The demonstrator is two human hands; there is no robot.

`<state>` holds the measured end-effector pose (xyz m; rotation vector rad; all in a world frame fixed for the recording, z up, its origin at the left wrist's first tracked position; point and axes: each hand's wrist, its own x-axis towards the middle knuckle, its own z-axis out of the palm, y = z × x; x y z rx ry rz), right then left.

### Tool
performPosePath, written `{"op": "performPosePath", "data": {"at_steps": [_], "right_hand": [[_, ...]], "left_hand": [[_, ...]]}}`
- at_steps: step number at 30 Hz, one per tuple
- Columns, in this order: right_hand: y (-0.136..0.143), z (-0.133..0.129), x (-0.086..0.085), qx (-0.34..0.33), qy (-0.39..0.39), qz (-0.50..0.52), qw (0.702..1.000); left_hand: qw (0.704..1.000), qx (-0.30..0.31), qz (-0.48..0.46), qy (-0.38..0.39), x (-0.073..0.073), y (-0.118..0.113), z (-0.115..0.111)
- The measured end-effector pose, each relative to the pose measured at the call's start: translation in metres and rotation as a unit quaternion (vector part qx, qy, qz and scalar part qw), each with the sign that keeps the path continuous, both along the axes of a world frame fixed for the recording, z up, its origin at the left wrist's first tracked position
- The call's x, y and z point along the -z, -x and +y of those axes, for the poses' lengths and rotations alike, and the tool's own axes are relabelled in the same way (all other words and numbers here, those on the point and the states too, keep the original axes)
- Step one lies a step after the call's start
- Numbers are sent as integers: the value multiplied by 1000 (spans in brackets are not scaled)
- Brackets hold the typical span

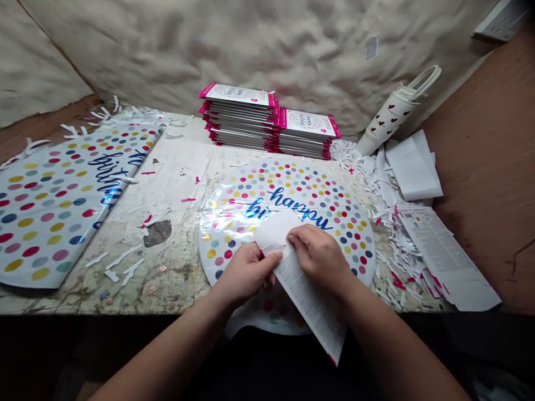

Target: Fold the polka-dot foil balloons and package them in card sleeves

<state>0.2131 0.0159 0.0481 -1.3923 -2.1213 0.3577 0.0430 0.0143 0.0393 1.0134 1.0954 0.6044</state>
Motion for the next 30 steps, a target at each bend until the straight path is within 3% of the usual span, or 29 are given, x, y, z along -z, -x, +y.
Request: {"op": "performPosePath", "data": {"at_steps": [3,9,12,15,18,19,20,21,23,24,25,27,28,30], "right_hand": [[-7,-1,-5,-37,26,23,999],[10,-15,-17,-62,-46,-202,976],[10,-13,-19,-46,-84,-253,963],[-30,-4,-16,83,-48,-271,958],[-88,-3,-16,303,80,-299,901],[-99,-6,-17,351,106,-299,881],[-104,-11,-19,351,104,-286,886],[-101,-18,-20,306,93,-266,909],[-75,-30,-21,119,51,-208,969],[-58,-34,-20,34,33,-185,982],[-41,-36,-18,-6,-2,-169,986],[-18,-32,-12,-18,-75,-135,988],[-14,-27,-8,-30,-106,-110,988],[-20,-15,0,-90,-145,-36,985]], "left_hand": [[1000,0,6,-2,-4,1,0],[995,32,63,-69,-18,-7,-2],[996,28,53,-59,-19,-9,-3],[999,27,36,-16,-13,-2,-1],[999,-5,43,1,-7,6,3],[999,-23,46,3,-6,6,4],[998,-40,47,4,-6,4,4],[998,-54,44,5,-6,1,3],[998,-54,19,-1,-9,-7,-1],[999,-35,2,-17,-11,-9,-3],[999,-7,-7,-44,-14,-9,-5],[987,9,29,-158,-18,1,-5],[966,-18,76,-247,-19,9,-2],[872,-89,194,-440,-19,31,9]]}}
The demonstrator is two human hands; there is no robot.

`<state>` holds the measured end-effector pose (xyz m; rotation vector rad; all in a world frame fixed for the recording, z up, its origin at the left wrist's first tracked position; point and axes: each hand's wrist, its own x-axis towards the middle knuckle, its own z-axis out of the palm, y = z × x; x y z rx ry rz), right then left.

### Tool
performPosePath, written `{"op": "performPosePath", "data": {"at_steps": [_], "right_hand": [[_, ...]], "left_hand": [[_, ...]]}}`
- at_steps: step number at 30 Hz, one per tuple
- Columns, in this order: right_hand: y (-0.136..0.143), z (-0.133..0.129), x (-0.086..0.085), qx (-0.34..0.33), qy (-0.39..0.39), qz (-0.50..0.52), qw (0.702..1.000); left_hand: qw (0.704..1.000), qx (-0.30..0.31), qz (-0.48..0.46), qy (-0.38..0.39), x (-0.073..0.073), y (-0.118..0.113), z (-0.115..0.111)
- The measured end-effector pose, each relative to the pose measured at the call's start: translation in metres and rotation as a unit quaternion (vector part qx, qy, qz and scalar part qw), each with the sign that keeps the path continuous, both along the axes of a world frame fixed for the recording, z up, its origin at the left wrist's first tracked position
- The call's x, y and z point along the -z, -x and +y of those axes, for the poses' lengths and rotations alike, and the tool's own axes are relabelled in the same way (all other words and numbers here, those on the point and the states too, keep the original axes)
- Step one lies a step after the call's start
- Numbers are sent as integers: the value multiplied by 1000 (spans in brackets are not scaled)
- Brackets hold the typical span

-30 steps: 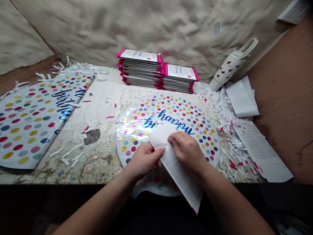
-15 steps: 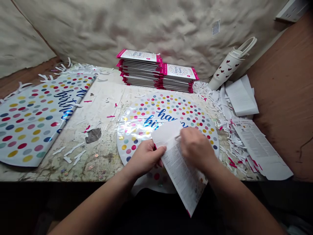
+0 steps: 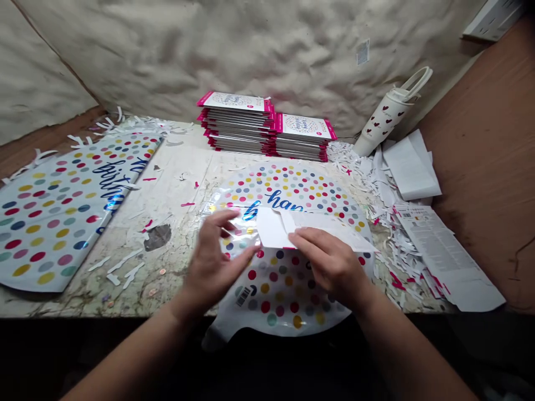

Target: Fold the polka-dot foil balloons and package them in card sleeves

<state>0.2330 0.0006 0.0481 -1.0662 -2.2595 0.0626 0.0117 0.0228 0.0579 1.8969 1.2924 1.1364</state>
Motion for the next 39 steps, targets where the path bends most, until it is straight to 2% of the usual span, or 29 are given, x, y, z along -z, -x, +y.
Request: {"op": "performPosePath", "data": {"at_steps": [1,2,4,6,10,12,14,16,18,20,22,23,25,28,30,32,34,35,36,37,39], "right_hand": [[-6,5,4,-40,-7,33,999],[-13,10,8,-68,-12,59,996],[-22,12,17,-73,-16,69,995],[-21,5,27,-56,-16,20,998],[-5,-27,45,-59,-62,-90,992],[1,-40,49,-51,-65,-101,991],[3,-44,48,-39,-15,-78,996],[3,-39,43,-25,78,-37,996],[3,-27,35,6,186,-11,982],[3,-13,29,50,272,-20,961],[3,-1,25,111,292,-56,948],[4,2,23,128,278,-82,949],[5,6,21,105,230,-142,957],[12,5,19,9,208,-248,946],[20,3,19,-2,209,-326,922],[26,4,18,9,184,-384,905],[27,6,16,17,121,-383,916],[27,7,13,19,78,-360,930],[26,7,11,20,30,-325,945],[25,6,9,18,-19,-283,959],[24,2,5,5,-103,-204,974]], "left_hand": [[993,-10,61,-98,2,10,6],[977,20,121,-174,6,19,11],[931,143,225,-248,16,26,16],[894,217,280,-275,30,21,11],[872,226,334,-276,54,0,-18],[869,238,343,-267,58,-3,-27],[875,246,333,-250,55,-2,-29],[896,252,311,-192,49,-1,-24],[918,244,297,-94,42,-4,-17],[926,202,319,-1,36,-11,-8],[919,135,367,46,33,-19,0],[913,106,388,58,32,-22,5],[903,87,413,82,31,-25,17],[901,138,384,149,29,-17,39],[903,182,331,203,26,-7,48],[925,163,279,198,20,3,46],[954,109,217,178,13,9,31],[958,99,175,205,10,10,21],[949,109,120,271,7,9,11],[923,133,45,359,6,7,2],[843,147,-143,497,8,1,-10]]}}
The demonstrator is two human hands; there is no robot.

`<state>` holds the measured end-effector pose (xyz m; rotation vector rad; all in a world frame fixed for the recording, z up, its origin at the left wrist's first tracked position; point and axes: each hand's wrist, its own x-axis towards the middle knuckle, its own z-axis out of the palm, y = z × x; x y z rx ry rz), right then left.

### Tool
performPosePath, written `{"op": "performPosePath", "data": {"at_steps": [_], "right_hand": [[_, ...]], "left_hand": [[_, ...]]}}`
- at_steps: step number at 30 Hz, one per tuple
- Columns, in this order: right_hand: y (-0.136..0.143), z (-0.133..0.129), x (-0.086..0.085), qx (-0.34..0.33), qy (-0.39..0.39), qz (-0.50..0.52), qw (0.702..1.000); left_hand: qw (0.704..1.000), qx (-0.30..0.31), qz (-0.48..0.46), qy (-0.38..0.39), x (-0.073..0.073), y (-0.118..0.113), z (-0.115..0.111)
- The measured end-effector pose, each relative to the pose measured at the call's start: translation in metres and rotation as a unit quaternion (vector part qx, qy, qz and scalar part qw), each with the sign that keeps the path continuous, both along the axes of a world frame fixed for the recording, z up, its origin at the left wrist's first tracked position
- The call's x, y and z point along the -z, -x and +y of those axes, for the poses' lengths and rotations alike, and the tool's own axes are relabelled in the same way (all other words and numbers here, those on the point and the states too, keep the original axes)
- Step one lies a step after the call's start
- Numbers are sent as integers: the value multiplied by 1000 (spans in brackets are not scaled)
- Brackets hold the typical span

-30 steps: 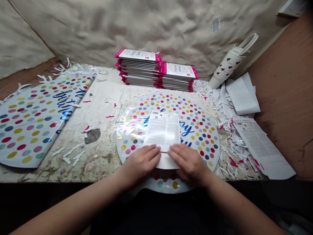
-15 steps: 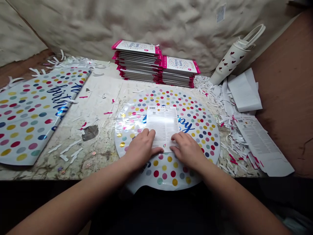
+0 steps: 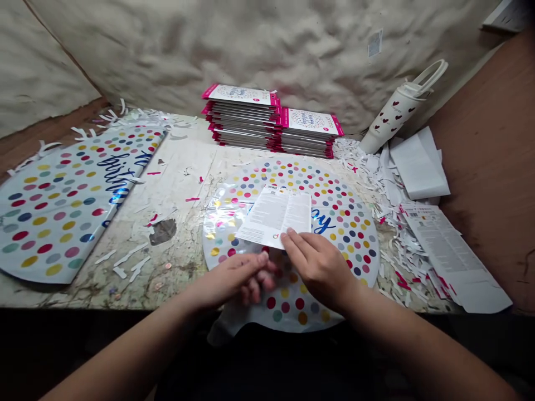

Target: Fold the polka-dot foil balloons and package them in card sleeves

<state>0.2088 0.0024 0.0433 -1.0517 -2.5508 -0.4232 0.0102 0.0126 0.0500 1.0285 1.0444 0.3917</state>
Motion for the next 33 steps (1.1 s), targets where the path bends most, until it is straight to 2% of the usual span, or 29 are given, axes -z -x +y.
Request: {"op": "performPosePath", "data": {"at_steps": [2,4,7,9,11,13,15,18,20,24,26,28,31,33], "right_hand": [[3,-6,-2,-28,-41,54,997],[6,-13,-1,-31,-54,83,995],[10,-18,0,-10,-62,95,994],[10,-19,0,-1,-69,88,994],[8,-19,-2,-1,-73,78,994],[8,-18,-4,-6,-72,72,995],[8,-18,-5,-7,-72,65,995],[11,-19,-5,3,-69,49,996],[13,-21,-4,9,-56,48,997],[8,-22,-5,0,12,116,993],[3,-19,-7,-3,103,197,975],[1,-14,-7,0,181,276,944],[6,-4,-5,-19,179,332,926],[10,-1,-4,-34,162,371,914]], "left_hand": [[983,-118,-113,85,5,-7,-3],[961,-213,-143,103,10,-12,-1],[940,-264,-142,163,14,-17,3],[911,-289,-180,235,13,-20,3],[878,-299,-228,298,12,-22,1],[860,-297,-261,323,11,-24,-2],[865,-294,-268,307,11,-26,-4],[913,-284,-222,193,11,-28,-7],[930,-275,-203,134,12,-28,-8],[910,-272,-269,158,11,-26,-6],[925,-269,-245,107,10,-25,-6],[950,-245,-187,54,8,-24,-6],[968,-201,-147,35,5,-26,-8],[967,-202,-152,27,5,-28,-7]]}}
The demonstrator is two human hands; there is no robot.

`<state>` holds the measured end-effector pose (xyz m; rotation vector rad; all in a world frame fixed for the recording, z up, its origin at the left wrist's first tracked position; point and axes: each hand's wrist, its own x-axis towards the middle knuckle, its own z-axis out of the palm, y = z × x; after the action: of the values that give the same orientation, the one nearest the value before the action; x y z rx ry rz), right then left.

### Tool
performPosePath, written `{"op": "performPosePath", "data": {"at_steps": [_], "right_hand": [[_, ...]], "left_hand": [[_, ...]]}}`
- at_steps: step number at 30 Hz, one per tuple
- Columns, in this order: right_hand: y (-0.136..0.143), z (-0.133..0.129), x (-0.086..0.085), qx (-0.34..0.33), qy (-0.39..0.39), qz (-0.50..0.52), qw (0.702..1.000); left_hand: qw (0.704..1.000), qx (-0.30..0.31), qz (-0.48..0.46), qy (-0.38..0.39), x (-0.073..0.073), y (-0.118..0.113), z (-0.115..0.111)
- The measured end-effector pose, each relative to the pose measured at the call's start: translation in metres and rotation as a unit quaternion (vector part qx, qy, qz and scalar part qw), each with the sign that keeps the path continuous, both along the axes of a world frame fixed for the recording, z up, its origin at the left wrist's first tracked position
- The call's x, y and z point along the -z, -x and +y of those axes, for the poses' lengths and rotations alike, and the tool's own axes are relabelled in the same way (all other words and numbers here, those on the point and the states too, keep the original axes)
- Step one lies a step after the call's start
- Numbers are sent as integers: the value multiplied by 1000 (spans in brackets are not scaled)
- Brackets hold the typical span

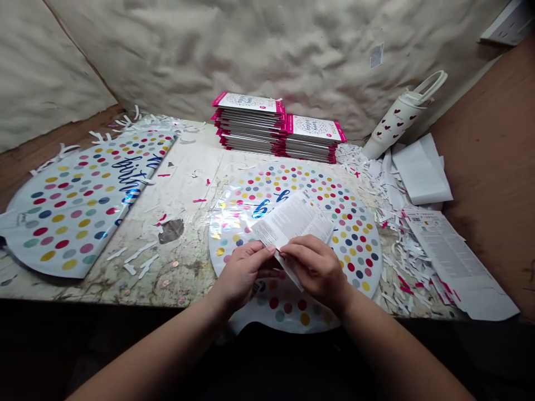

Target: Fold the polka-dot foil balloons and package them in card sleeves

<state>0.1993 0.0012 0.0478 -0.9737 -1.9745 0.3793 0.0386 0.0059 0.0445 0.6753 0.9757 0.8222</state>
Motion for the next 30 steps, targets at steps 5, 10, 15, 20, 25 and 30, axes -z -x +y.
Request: {"op": "performPosePath", "data": {"at_steps": [5,10,15,20,25,30], "right_hand": [[-39,-17,-12,-101,152,-99,978],[-101,-21,-34,144,112,-297,937],[-89,7,-62,122,73,-5,990],[-68,36,-54,106,104,325,934],[-96,54,-33,154,125,360,912],[-125,43,-6,242,193,318,896]], "left_hand": [[994,-70,66,-52,3,14,15],[908,62,299,-286,-35,24,28],[779,115,333,-519,-82,2,32],[808,57,249,-532,-76,1,40],[605,-16,462,-648,-84,25,106],[444,-29,686,-576,-94,49,250]]}}
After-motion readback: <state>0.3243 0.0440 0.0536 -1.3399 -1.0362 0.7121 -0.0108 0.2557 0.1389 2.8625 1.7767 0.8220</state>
